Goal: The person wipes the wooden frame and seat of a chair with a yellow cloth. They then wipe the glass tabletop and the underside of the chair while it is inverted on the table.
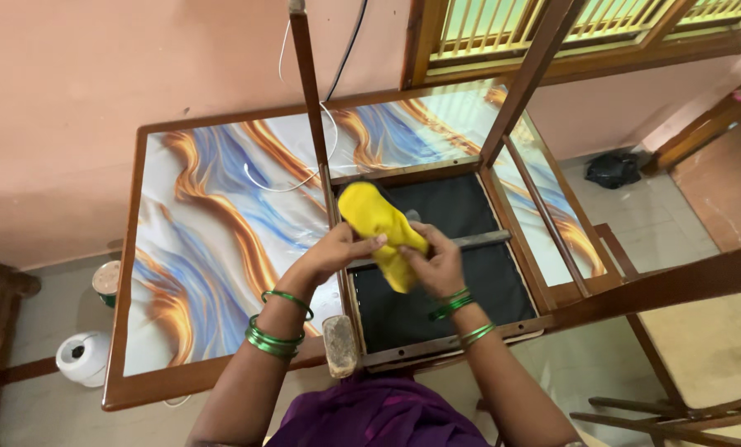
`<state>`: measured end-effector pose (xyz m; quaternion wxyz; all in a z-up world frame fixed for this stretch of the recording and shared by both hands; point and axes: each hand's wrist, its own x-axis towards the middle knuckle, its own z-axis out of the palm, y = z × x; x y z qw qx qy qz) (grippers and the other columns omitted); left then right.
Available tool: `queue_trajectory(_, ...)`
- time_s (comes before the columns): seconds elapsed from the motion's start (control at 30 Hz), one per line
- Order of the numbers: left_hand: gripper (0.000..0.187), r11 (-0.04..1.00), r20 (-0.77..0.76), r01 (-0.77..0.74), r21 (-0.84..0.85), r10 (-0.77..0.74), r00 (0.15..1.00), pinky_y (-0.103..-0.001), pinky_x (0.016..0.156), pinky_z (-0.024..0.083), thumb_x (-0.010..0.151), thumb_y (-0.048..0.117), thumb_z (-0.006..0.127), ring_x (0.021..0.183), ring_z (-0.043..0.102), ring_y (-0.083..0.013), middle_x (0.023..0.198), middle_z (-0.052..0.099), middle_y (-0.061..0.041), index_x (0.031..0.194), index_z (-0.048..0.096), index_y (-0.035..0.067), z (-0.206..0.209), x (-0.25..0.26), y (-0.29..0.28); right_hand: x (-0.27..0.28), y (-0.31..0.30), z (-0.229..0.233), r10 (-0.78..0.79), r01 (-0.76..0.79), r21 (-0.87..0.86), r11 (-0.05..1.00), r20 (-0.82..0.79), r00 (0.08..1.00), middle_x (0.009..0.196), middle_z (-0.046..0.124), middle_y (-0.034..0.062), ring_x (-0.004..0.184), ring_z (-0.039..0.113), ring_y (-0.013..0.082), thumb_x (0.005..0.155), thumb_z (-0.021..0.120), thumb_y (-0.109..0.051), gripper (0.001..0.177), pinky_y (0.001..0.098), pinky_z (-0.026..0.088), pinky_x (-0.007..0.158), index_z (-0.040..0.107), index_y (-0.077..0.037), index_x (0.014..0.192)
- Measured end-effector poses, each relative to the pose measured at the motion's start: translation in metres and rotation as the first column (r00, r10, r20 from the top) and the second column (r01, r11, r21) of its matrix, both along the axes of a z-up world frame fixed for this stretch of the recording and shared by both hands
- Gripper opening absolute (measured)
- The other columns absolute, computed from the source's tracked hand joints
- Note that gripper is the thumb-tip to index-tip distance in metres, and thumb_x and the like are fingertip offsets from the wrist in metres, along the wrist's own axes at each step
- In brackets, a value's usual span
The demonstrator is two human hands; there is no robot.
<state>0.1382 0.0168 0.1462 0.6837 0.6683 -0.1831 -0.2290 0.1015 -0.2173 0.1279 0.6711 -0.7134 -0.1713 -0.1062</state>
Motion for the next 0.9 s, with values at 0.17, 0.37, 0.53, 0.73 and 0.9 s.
queue_trajectory(0.17,0.062,0.664,0.369,-0.397,0.634,0.191,0.909,-0.041,0.099,0.052,0.089,0.044,0.072,0.115,0.068,-0.0325,0.127,0.071,-0.015,0.138,0.062,0.008,-0.013,0.014,0.022,0.018,-0.107,-0.038,-0.417,0.427,-0.112,0.897,0.100,0.903,0.115,0.074,0.0070,0.108,0.070,0.0155,0.087,0.056,0.006,0.038,0.0306,0.057,0.095,0.073,-0.008,0.118)
queue_trajectory(0.37,0.104,0.469,0.346,-0.465,0.751,0.320,0.882,-0.047,0.111,0.043,0.079,0.036,0.086,0.134,0.050,-0.0436,0.147,0.048,-0.028,0.156,0.024,0.002,-0.051,0.018,0.016,0.025,-0.207,-0.123,-0.630,0.306,-0.803,0.512,-0.109,0.769,0.117,0.072,0.0196,0.107,0.070,0.0392,0.081,0.073,-0.024,0.047,0.0478,0.056,0.094,0.072,-0.019,0.129)
queue_trajectory(0.53,0.111,0.394,0.314,-0.496,0.774,0.441,0.841,-0.049,0.106,0.046,0.082,0.020,0.078,0.128,0.055,-0.0429,0.139,0.055,-0.025,0.162,0.001,0.002,-0.065,0.022,-0.018,0.022,-0.103,-0.186,-0.594,0.115,-0.985,0.127,0.017,0.804,0.157,0.042,0.0176,0.131,0.051,0.0447,0.086,0.064,-0.022,0.056,0.0591,0.043,0.105,0.061,-0.027,0.142)
queue_trajectory(0.73,0.104,0.301,0.312,-0.459,0.836,0.428,0.848,-0.047,0.099,0.051,0.083,0.008,0.070,0.124,0.058,-0.0414,0.136,0.059,-0.022,0.162,0.003,0.003,-0.054,0.019,-0.022,-0.005,0.025,-0.144,-0.383,-0.022,-0.996,0.083,-0.052,0.922,0.142,0.048,0.0127,0.129,0.047,0.0446,0.077,0.072,-0.019,0.057,0.0560,0.040,0.109,0.063,-0.021,0.134)
queue_trajectory(0.9,0.086,0.157,0.431,-0.490,0.858,0.299,0.851,-0.058,0.102,0.048,0.093,0.015,0.055,0.125,0.057,-0.0486,0.134,0.058,-0.031,0.160,0.007,-0.009,-0.093,0.036,-0.023,-0.024,0.042,-0.171,0.260,-0.248,-0.900,0.360,-0.158,0.952,0.141,0.059,0.0106,0.122,0.058,0.0364,0.065,0.072,-0.008,0.063,0.0487,0.044,0.106,0.071,-0.027,0.125)
